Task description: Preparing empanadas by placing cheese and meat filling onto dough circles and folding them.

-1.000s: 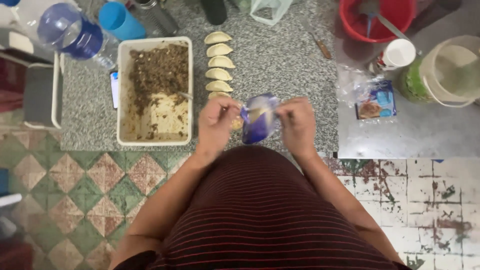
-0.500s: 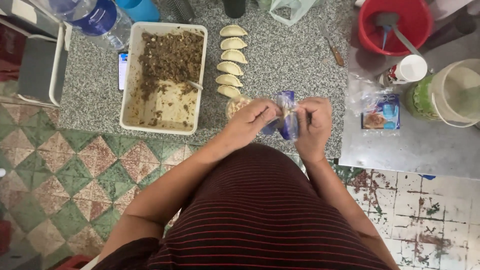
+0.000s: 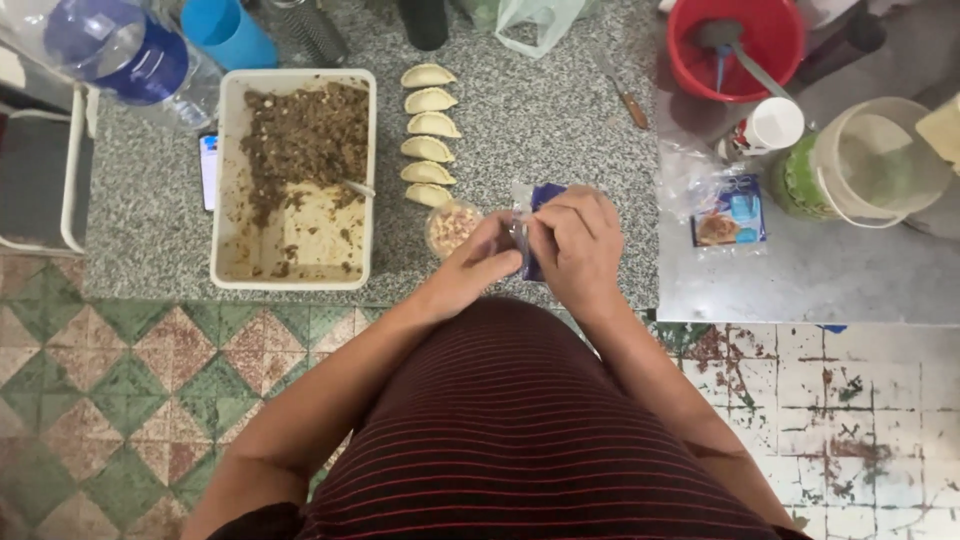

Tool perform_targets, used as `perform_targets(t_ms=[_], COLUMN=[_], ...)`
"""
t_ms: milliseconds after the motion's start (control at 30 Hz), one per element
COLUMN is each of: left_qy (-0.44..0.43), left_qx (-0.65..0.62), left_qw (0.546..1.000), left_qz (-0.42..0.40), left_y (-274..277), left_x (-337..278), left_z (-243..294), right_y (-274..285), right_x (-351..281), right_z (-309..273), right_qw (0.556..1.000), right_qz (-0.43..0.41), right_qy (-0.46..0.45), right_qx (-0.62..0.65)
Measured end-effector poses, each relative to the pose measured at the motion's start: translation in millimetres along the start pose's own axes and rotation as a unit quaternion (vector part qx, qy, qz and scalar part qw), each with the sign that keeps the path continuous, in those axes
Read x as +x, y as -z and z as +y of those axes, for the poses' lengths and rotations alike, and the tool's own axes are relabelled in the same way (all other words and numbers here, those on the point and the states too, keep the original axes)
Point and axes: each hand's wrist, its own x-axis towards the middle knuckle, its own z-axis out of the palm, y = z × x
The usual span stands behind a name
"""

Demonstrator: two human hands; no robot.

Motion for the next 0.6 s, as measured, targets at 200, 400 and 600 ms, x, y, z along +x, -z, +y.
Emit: perform_targets(t_ms=[200,400,600], left_qy=[-0.036,-0.014,-0.055], left_qx=[0.195,0.228,0.179], left_qw=[0.980,0.968,0.980], left_qz=[0.030,0.100,0.066], left_y=[-6.1,-10.8,3.5], left_x=[-3.1,-9.1,-6.6], left_z=[24.5,32.9,18.7], right_y=[-20.3,-8.6,-7.6], right_x=[-23.1,-40.1,-85.4], right_z=[20.5,31.2,23.7], right_qw=[0.999,0.931,0.716], right_qz=[0.014,-0.056,-0.113], right_qy=[-0.013,-0.184,-0.410], right_qx=[0.036,0.309,0.553])
